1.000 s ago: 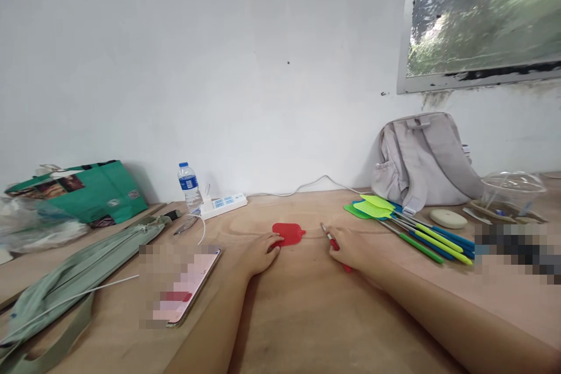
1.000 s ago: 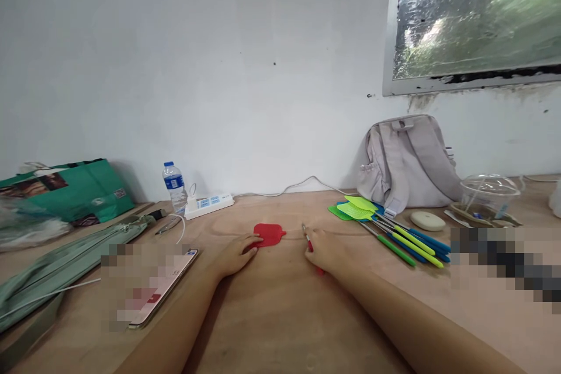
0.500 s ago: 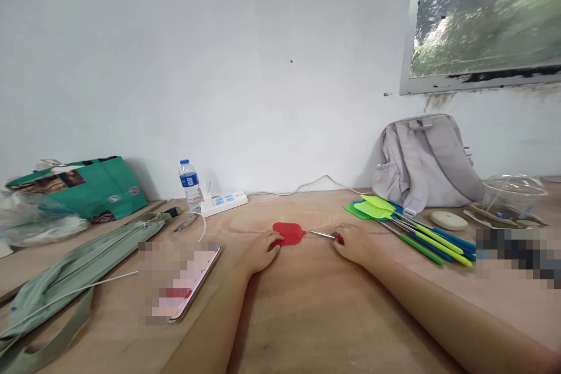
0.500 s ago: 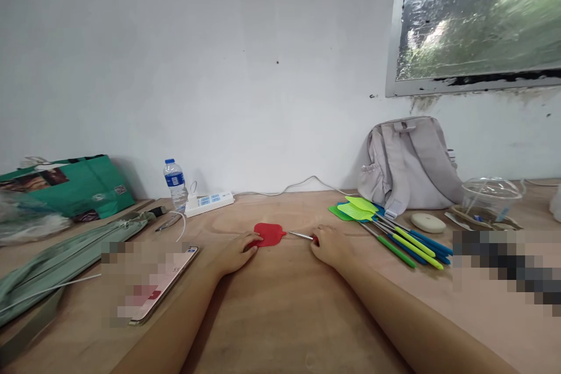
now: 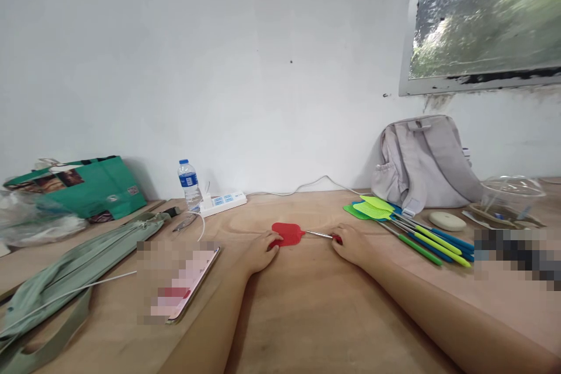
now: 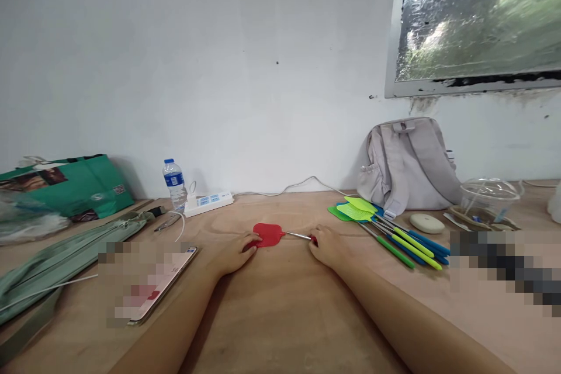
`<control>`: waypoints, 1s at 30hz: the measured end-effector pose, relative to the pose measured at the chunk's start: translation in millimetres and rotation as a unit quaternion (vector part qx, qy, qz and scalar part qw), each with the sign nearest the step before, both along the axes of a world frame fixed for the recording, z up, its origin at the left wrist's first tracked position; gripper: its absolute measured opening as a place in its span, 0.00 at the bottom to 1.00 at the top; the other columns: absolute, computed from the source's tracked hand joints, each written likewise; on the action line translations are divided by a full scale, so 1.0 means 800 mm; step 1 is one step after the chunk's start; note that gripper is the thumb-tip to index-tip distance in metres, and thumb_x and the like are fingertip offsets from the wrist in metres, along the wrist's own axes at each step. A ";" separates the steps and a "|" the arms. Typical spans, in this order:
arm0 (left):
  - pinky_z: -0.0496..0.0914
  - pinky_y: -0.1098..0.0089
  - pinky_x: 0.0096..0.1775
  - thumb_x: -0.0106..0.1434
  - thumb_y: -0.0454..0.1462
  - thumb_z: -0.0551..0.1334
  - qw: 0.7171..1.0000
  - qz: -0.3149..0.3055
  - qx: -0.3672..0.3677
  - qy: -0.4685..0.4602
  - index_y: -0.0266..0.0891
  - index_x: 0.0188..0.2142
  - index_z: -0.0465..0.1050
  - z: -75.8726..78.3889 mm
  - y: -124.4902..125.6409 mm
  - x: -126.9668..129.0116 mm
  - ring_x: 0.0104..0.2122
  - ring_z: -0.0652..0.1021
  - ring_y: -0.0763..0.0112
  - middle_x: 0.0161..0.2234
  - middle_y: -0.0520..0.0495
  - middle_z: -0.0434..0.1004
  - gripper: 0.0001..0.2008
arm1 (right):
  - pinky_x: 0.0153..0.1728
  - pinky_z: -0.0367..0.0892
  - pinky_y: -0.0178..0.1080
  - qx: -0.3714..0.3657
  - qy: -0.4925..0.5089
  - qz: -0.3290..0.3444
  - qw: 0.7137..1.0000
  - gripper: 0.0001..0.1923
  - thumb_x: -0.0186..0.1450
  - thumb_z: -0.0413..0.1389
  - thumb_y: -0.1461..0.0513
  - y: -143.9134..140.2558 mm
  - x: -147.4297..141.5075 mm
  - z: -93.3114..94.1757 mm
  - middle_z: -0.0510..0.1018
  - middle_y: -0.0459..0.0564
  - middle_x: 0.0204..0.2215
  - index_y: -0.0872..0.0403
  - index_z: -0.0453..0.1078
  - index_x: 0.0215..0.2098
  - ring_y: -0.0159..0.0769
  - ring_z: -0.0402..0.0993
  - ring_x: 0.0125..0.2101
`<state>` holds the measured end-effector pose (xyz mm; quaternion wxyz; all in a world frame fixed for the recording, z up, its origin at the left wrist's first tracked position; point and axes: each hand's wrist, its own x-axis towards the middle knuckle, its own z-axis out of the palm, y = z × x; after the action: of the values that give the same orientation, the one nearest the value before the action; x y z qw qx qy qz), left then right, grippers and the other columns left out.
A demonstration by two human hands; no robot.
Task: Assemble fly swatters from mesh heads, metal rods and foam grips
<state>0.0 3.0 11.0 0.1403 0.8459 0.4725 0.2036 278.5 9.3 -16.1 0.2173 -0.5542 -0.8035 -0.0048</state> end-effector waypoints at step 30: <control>0.65 0.63 0.45 0.50 0.34 0.58 0.946 0.097 -0.087 -0.296 0.39 0.39 0.66 -0.004 0.004 0.008 0.43 0.72 0.64 0.42 0.44 0.72 0.14 | 0.41 0.61 0.39 0.008 0.082 0.105 0.991 0.11 0.56 0.49 0.67 0.004 0.000 -0.008 0.74 0.51 0.36 0.54 0.70 0.35 0.37 0.67 0.39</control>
<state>6.7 6.2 8.1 0.3261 0.6823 0.5056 0.4153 278.6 12.3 -22.4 0.2863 -0.4638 -0.8365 0.0566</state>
